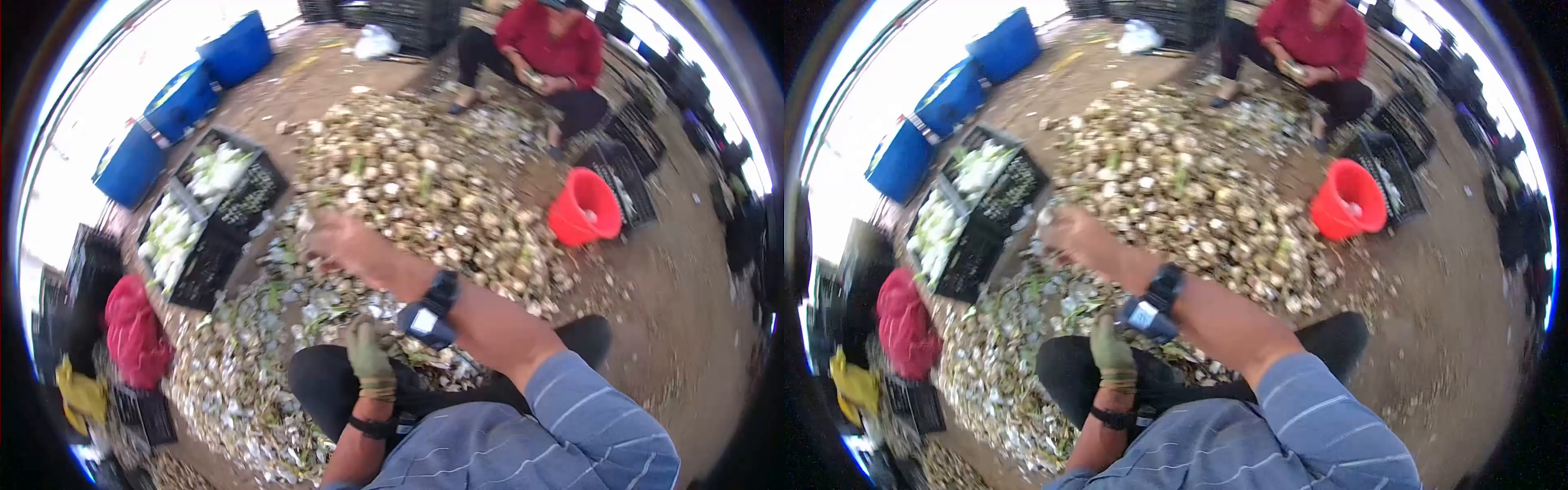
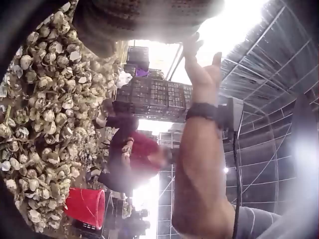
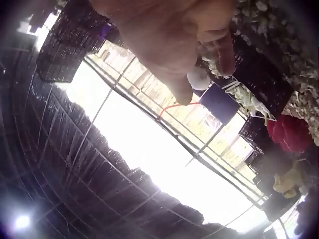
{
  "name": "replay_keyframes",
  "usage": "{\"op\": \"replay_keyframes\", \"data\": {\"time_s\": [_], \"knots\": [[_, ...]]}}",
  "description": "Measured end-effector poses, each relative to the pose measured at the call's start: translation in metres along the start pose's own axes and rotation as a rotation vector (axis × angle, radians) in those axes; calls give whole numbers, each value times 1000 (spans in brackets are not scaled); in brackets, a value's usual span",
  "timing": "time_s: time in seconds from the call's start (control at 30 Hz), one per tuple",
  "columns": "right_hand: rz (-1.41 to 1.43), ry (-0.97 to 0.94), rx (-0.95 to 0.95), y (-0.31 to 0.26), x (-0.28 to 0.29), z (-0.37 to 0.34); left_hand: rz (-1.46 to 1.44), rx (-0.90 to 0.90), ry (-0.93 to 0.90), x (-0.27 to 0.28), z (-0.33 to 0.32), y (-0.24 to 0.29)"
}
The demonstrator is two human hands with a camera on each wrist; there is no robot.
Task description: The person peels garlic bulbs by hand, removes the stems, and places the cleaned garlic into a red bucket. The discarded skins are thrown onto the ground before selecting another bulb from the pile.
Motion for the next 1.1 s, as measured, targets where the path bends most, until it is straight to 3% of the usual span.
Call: {"op": "replay_keyframes", "data": {"time_s": [0.07, 0.1, 0.17, 0.2, 0.23, 0.27, 0.3, 0.33, 0.37, 0.43, 0.5, 0.6, 0.7, 0.83, 0.9, 0.97, 1.03, 1.1], "knots": [[-263, 127, -48, 50, 40, -21, -82, 7, 32, -12, -6, -3], [-486, 141, -67, 67, 65, -41, -67, 27, -80, -2, 2, -15], [-779, 170, -117, 107, 128, -90, 15, 37, -38, -12, -3, -14], [-865, 149, -359, 122, 166, -116, 32, 43, -77, -13, 0, -18], [-1067, 150, -326, 127, 201, -146, 50, 49, -115, -12, 2, -24], [-1251, 126, -411, 170, 265, -174, 67, 57, -153, -14, 5, -28], [-1435, 28, -289, 165, 304, -205, 74, 63, -171, -19, 5, -31], [-1595, -41, -526, 167, 350, -227, 80, 70, -185, -26, 3, -31], [-1307, 268, -696, 143, 377, -249, 87, 78, -196, -32, 0, -31], [-1696, 285, -529, 114, 430, -276, 185, 77, -182, -47, -3, -34], [-1415, 612, -617, 61, 424, -275, 258, 73, -187, -60, -2, -39], [-1366, 652, -556, 66, 440, -255, 381, 107, -169, -76, -1, -43], [-1395, 678, -357, 91, 443, -226, 450, 129, -213, -71, 6, -60], [-1441, 612, -448, 119, 462, -214, 456, 194, -211, -80, 3, -62], [-1394, 643, -336, 103, 451, -216, 440, 183, -251, -85, 2, -60], [-1291, 563, -377, 63, 417, -211, 451, 156, -287, -89, -1, -60], [-737, 509, -443, 44, 373, -211, 404, 117, -400, -88, -2, -66], [-428, 360, -355, 29, 310, -217, 437, 66, -479, -87, -2, -72]]}}
Point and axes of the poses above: each hand's wrist, its own z-axis towards the middle knuckle, its own x-axis out of the back of the hand, y = z × x, the point moved 3 cm from there along z, towards the middle knuckle, and after that the axes turned 4 degrees about x, right-handed, at the moved point
